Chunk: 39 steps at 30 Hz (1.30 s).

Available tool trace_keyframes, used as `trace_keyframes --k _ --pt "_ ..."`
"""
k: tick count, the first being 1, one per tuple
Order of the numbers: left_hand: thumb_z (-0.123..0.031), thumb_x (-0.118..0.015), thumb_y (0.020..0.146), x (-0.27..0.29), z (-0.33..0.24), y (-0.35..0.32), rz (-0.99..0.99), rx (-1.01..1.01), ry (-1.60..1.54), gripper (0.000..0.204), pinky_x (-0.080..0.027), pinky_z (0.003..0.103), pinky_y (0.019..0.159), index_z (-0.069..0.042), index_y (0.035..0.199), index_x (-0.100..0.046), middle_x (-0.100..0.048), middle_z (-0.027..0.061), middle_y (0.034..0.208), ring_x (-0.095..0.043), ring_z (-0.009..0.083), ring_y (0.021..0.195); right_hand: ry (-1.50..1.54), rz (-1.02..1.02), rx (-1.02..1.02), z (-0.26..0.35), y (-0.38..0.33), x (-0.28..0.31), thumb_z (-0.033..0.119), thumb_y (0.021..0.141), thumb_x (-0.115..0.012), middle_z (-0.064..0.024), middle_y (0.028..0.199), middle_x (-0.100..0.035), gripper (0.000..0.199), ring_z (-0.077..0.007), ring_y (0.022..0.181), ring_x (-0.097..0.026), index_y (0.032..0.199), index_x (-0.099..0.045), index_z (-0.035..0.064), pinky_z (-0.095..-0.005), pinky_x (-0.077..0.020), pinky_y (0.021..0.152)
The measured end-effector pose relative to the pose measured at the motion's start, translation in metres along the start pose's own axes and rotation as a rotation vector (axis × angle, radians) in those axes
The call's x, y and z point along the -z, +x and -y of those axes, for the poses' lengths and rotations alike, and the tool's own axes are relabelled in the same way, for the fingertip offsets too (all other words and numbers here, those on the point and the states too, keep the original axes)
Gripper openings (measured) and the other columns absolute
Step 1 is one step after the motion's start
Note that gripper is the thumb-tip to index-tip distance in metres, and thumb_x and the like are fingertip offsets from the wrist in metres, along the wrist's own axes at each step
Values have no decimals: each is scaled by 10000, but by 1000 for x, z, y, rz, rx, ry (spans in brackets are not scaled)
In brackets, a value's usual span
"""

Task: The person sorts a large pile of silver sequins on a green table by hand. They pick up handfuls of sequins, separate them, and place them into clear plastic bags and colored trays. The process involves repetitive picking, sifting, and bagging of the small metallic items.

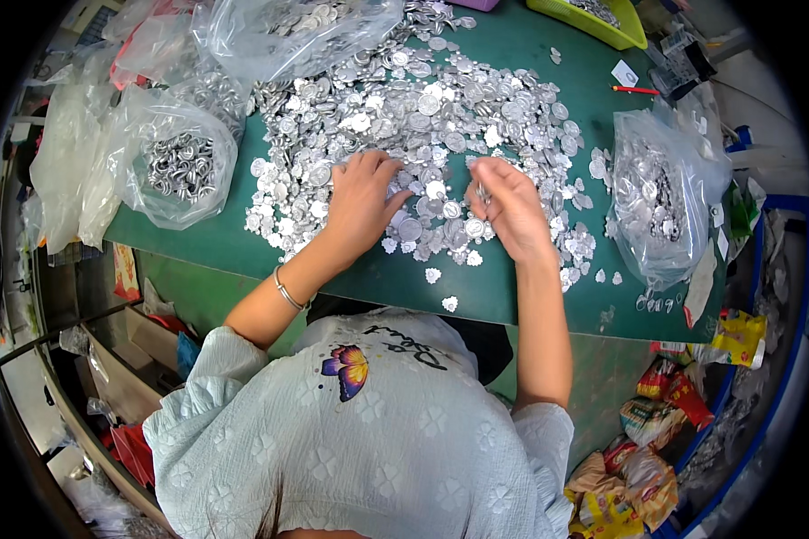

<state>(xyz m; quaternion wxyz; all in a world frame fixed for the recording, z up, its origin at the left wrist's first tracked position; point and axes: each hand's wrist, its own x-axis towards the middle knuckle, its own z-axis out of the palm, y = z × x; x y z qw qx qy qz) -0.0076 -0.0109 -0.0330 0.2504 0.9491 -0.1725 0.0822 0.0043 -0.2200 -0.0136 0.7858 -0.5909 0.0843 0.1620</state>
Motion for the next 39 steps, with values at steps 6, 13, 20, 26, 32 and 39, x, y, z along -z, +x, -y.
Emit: trace_keyframes --k 6,13,20,26,32,39 --pt "-95 -634 747 -1 8 -6 81 -12 52 242 -329 391 813 -79 984 -585 -548 58 970 -494 245 954 -1511 -177 308 -15 9 -39 369 712 -722 -116 734 -592 356 -276 608 -590 741 -606 34 -366 -446 542" --pt "-41 -639 732 14 6 -26 -26 -84 -144 250 -360 377 812 -70 975 -591 -562 69 981 -525 255 942 -765 -33 170 -2 13 -3 260 755 -690 -47 690 -553 244 -172 563 -502 729 -584 42 -290 -398 511" --pt "-106 -667 733 -14 -44 -8 55 -222 -350 258 -372 356 787 -55 974 -592 -568 75 963 -532 248 921 508 -50 -57 1 -22 25 74 879 -481 -59 727 -492 135 -121 593 -447 992 -518 11 -182 -303 414" --pt "-140 -686 719 -45 -59 -1 86 -264 -229 240 -373 370 750 -51 917 -584 -566 71 869 -531 246 828 519 60 59 -11 -37 51 282 957 -444 14 587 -336 329 -96 549 -369 757 -515 31 -219 -277 440" --pt "-16 -592 804 -13 -41 -11 86 43 -673 119 -433 274 677 -17 917 -555 -582 58 815 -573 168 768 -742 -360 160 -12 -53 53 258 922 -510 -10 564 -463 336 -132 605 -503 796 -629 -30 -268 -414 579" --pt "-37 -564 842 -12 -30 -6 235 353 -1067 274 -449 230 605 0 1110 -527 -544 37 832 -544 88 704 -1214 -221 461 -17 -48 15 101 780 -640 -81 921 -545 177 -297 629 -580 956 -631 84 -363 -455 585"
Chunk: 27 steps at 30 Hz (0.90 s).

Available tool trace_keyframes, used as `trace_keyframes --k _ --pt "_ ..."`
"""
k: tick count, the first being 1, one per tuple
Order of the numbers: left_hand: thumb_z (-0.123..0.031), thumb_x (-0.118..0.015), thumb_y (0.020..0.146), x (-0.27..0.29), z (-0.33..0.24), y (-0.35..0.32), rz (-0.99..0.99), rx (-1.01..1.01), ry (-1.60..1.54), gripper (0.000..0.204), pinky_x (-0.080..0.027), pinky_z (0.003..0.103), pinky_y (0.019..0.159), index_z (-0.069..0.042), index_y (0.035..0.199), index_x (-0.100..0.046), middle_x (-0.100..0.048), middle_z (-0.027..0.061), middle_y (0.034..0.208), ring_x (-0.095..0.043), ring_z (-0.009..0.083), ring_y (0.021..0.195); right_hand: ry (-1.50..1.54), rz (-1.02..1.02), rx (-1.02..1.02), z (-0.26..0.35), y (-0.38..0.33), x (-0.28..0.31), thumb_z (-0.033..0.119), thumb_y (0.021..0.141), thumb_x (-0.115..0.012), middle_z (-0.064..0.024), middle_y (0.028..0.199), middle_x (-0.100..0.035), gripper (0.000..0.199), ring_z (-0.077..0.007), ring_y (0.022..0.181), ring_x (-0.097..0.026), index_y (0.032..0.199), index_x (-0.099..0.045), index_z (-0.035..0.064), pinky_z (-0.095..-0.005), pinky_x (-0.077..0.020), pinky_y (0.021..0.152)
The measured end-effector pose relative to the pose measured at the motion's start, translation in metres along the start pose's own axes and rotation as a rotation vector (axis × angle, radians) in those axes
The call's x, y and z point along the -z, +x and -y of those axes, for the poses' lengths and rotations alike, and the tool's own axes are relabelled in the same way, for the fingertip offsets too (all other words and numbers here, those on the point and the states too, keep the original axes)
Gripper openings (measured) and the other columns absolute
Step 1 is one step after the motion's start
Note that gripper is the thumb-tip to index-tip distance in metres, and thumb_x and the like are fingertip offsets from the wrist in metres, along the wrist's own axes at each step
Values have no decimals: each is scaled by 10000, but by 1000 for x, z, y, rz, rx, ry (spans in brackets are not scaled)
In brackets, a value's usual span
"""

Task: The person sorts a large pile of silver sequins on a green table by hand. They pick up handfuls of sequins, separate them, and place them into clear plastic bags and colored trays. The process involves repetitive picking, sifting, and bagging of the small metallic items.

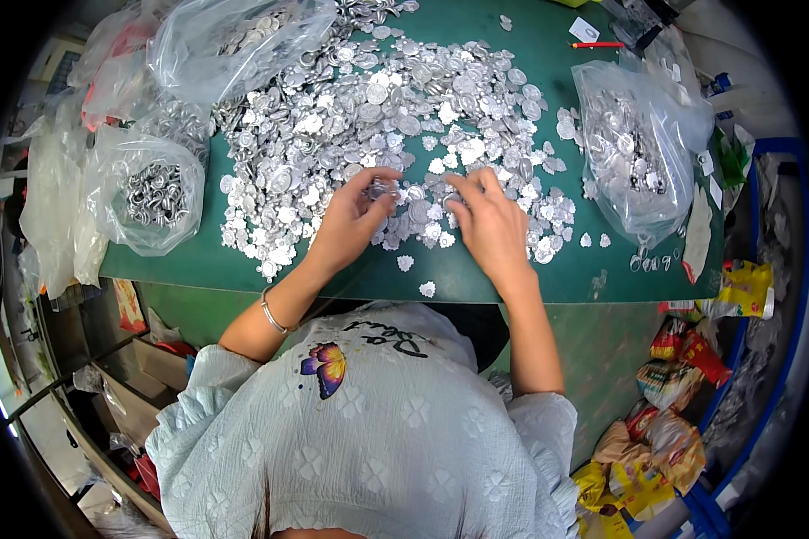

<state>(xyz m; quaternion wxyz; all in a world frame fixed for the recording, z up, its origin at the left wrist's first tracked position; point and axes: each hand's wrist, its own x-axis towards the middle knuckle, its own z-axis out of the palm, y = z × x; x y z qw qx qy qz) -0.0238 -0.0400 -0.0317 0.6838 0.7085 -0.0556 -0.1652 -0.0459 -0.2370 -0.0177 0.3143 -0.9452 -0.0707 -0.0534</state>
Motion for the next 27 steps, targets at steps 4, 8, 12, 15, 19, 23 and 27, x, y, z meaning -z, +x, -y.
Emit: trace_keyframes --k 4,8,12,15,19,23,27 --pt "-112 -686 757 -6 -17 3 26 -114 509 334 -458 264 615 -6 1049 -564 -564 73 827 -560 148 671 -87 53 11 -1 3 3 133 730 -693 -51 989 -525 151 -292 593 -587 827 -597 67 -400 -436 521" --pt "-191 -735 707 -13 6 3 55 -273 783 387 -473 344 633 -28 1022 -582 -595 119 856 -590 273 705 64 -21 78 -13 -2 7 90 702 -715 -54 878 -572 186 -252 652 -593 775 -556 28 -344 -450 567" --pt "-214 -712 723 -21 -1 3 109 -215 915 333 -470 403 654 -40 975 -580 -609 131 885 -595 336 763 653 -192 -190 -34 -9 16 26 775 -660 -56 878 -632 118 -90 676 -531 759 -543 20 -230 -433 575" --pt "-193 -698 733 -20 -5 2 126 -184 843 294 -468 406 656 -41 948 -566 -610 139 870 -595 335 764 1569 -148 -303 -53 -13 33 88 851 -552 -116 920 -589 66 -138 655 -498 828 -519 35 -232 -395 469" --pt "-165 -683 740 -7 -14 5 278 -179 775 265 -462 410 648 -52 940 -550 -613 154 833 -595 334 752 1886 -248 -562 -63 -12 38 133 877 -517 -83 799 -503 106 -168 682 -485 877 -500 28 -231 -389 459" --pt "-132 -625 778 -12 -43 33 223 38 893 200 -448 412 627 -62 951 -554 -610 166 787 -592 343 746 1882 -173 -546 -79 -6 39 153 906 -498 -39 698 -417 133 -140 639 -445 905 -509 21 -208 -344 440" --pt "-18 -496 816 -27 -13 78 1 -409 825 185 -451 432 606 -46 990 -554 -569 171 894 -586 352 696 1592 -141 -512 -84 12 47 105 890 -538 -6 695 -444 145 -72 569 -401 975 -569 -9 -181 -262 406"
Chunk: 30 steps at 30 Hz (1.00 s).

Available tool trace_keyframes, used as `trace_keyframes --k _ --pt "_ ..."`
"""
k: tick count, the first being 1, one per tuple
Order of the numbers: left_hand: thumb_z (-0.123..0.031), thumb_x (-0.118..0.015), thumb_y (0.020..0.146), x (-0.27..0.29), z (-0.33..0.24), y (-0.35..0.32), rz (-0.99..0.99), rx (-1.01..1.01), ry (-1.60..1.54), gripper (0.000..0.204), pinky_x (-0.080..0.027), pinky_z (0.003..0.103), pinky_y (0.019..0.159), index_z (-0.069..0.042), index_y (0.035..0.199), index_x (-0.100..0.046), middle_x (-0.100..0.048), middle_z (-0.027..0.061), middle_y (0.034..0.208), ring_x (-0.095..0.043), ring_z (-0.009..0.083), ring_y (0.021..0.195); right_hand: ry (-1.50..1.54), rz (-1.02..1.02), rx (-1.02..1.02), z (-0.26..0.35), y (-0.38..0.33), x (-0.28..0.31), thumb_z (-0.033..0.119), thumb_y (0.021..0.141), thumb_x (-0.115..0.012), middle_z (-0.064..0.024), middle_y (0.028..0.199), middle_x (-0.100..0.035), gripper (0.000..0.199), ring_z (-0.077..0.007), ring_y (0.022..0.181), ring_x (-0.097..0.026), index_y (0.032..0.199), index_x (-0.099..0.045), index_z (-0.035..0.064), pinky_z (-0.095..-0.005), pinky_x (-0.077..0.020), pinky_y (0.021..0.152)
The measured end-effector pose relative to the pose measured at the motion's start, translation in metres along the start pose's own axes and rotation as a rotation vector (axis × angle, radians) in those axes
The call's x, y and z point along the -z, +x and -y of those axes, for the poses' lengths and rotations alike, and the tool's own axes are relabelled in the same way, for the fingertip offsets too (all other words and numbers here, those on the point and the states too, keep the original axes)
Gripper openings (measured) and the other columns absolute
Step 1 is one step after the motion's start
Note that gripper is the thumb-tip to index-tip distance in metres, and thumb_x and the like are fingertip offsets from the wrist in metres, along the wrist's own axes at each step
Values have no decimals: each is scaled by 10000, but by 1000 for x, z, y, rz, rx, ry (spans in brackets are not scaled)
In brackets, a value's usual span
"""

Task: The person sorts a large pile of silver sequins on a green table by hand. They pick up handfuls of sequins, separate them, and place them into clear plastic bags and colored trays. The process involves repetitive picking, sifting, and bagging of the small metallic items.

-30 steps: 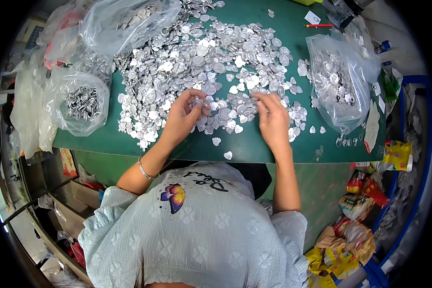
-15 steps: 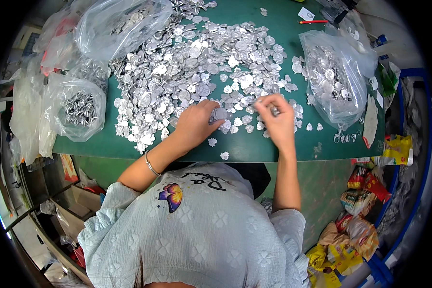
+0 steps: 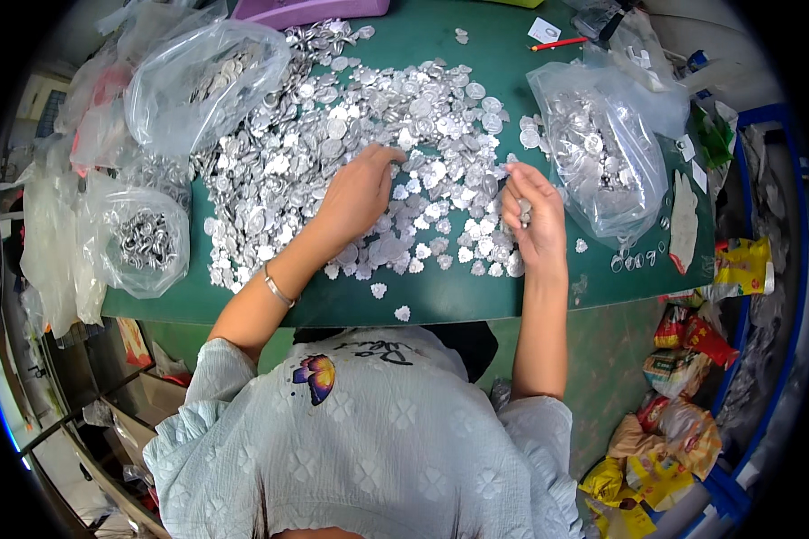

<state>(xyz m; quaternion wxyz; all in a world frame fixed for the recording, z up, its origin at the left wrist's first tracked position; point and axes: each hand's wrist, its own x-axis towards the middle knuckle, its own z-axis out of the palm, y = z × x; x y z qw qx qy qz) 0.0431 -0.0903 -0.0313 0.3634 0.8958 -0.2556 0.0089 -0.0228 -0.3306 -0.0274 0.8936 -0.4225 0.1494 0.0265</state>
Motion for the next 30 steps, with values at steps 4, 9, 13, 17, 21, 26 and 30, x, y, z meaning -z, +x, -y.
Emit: trace_keyframes --k 4,9,13,17,21,26,30 --pt "-21 -512 813 -4 -1 52 -15 -74 103 265 -478 432 640 -66 1072 -548 -533 125 1036 -593 357 711 -853 -227 267 3 26 -17 113 798 -662 -51 821 -596 245 -121 705 -535 1005 -620 -11 -235 -413 592" --pt "-154 -618 797 -17 9 62 102 -110 221 263 -507 414 606 -86 1044 -560 -532 85 1059 -615 330 716 -1595 -127 547 -9 45 -33 168 713 -714 -108 1118 -591 352 -322 927 -600 1027 -620 37 -399 -480 781" --pt "-112 -580 799 -16 12 48 56 -199 252 130 -492 402 560 -74 921 -557 -544 51 1015 -608 310 696 -1705 -166 610 -22 37 -38 131 767 -648 -90 1080 -607 206 -325 809 -623 951 -628 39 -405 -499 676" --pt "-12 -532 756 -1 10 26 187 -216 250 161 -478 408 555 -61 908 -549 -558 71 939 -602 305 684 -1691 -175 630 -19 26 -33 103 788 -626 -90 913 -632 121 -316 740 -612 889 -620 38 -393 -482 631" --pt "30 -523 724 18 0 5 316 -211 144 223 -483 403 573 -61 921 -570 -569 89 921 -597 318 688 -1623 -175 690 -15 24 -35 144 788 -641 -78 878 -624 158 -312 712 -610 908 -616 44 -392 -481 608" --pt "48 -538 727 24 2 -1 370 -250 -2 251 -485 393 616 -55 950 -587 -593 99 936 -598 334 747 -1766 -129 617 -18 32 -35 139 784 -642 -96 901 -625 202 -318 741 -608 960 -602 47 -401 -480 614" --pt "3 -570 768 28 -3 4 295 -133 -76 206 -481 388 649 -47 968 -586 -606 104 926 -595 332 787 -1780 -176 702 -13 35 -32 99 795 -614 -129 851 -621 172 -325 735 -606 955 -600 38 -416 -476 612"
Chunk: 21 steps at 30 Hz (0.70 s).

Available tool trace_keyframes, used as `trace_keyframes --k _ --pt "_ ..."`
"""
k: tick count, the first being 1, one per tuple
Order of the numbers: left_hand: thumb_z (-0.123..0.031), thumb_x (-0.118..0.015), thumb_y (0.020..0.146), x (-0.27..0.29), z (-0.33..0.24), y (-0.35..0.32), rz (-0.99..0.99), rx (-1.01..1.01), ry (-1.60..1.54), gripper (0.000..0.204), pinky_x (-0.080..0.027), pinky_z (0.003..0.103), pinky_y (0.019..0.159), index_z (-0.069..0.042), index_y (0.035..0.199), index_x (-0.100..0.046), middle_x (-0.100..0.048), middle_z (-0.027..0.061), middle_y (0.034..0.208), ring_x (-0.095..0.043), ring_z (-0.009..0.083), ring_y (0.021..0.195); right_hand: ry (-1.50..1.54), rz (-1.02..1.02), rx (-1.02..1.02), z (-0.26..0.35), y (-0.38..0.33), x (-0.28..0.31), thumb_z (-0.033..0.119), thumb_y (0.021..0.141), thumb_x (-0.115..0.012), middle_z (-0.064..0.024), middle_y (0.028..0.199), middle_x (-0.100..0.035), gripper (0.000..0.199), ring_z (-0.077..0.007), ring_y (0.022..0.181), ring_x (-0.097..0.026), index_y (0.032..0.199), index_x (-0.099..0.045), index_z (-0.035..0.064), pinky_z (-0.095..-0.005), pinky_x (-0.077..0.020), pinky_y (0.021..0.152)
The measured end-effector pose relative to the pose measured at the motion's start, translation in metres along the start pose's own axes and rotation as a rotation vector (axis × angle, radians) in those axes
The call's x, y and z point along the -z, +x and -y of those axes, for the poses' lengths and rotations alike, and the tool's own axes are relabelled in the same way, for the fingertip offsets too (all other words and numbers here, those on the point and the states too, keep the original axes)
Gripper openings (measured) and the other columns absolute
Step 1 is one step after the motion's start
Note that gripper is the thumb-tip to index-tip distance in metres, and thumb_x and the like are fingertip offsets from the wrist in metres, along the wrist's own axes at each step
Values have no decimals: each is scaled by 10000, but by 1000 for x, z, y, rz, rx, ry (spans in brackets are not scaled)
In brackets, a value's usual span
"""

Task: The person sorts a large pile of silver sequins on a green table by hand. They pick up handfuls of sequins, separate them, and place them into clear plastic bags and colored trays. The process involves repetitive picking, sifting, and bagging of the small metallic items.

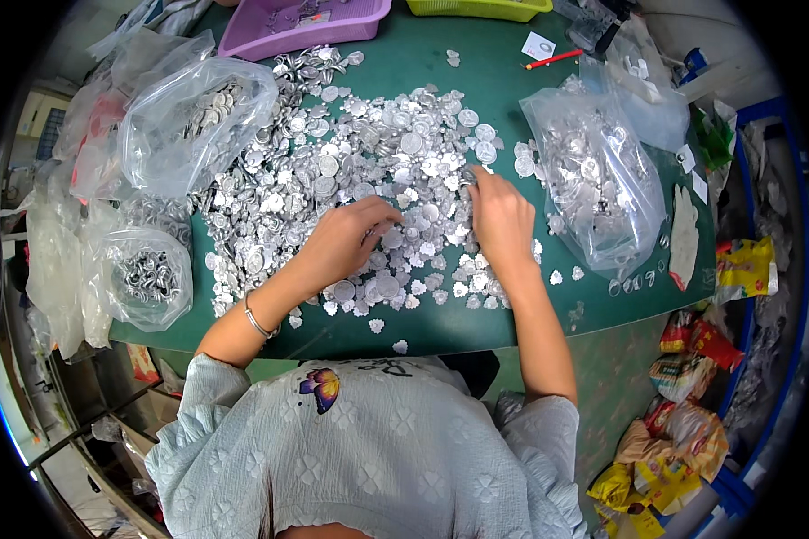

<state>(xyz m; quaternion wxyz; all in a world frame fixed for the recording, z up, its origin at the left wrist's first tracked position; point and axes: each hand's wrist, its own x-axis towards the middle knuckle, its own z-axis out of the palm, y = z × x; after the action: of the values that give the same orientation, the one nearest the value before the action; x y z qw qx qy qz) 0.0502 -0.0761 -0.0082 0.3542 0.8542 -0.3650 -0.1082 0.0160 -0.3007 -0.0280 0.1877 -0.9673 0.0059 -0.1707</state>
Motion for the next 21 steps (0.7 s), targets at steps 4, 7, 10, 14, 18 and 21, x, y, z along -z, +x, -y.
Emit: trace_keyframes --k 4,7,10,14,18,21 --pt "-58 -586 790 -7 3 -3 -25 -27 -73 179 -483 402 648 -51 969 -595 -612 108 901 -602 329 759 -5 -123 -20 -2 -3 3 53 807 -576 -151 807 -622 135 -329 714 -606 936 -608 32 -421 -472 607" --pt "-59 -611 781 -12 0 -6 -28 -28 -115 216 -482 371 638 -54 997 -594 -618 102 853 -609 294 735 -9 -40 -70 -6 -4 8 37 817 -563 -164 845 -641 147 -356 723 -605 953 -612 8 -398 -474 624" --pt "-76 -653 765 -7 -12 -6 -15 80 -239 262 -471 329 616 -53 1019 -591 -620 83 793 -600 244 679 169 -96 -55 5 -9 13 26 805 -568 -179 838 -631 136 -336 703 -610 935 -606 9 -377 -481 618" --pt "-112 -702 746 -15 -27 -11 -117 206 -356 305 -446 297 576 -54 1024 -591 -610 64 725 -555 185 594 474 95 -59 44 -18 21 21 821 -570 -168 812 -636 107 -291 704 -631 919 -594 -13 -322 -483 629" --pt "-119 -720 736 -33 -21 -24 -368 156 -522 284 -431 279 560 -57 988 -603 -594 64 700 -539 165 592 758 195 -128 72 -25 17 20 856 -548 -60 743 -616 87 -91 678 -559 920 -572 -32 -226 -438 634" --pt "-102 -689 753 -21 -15 -46 -449 291 -635 257 -447 282 574 -34 986 -605 -604 69 694 -568 142 615 835 304 -93 75 -26 8 33 879 -520 -32 783 -606 120 -75 677 -530 981 -548 -24 -203 -418 640"
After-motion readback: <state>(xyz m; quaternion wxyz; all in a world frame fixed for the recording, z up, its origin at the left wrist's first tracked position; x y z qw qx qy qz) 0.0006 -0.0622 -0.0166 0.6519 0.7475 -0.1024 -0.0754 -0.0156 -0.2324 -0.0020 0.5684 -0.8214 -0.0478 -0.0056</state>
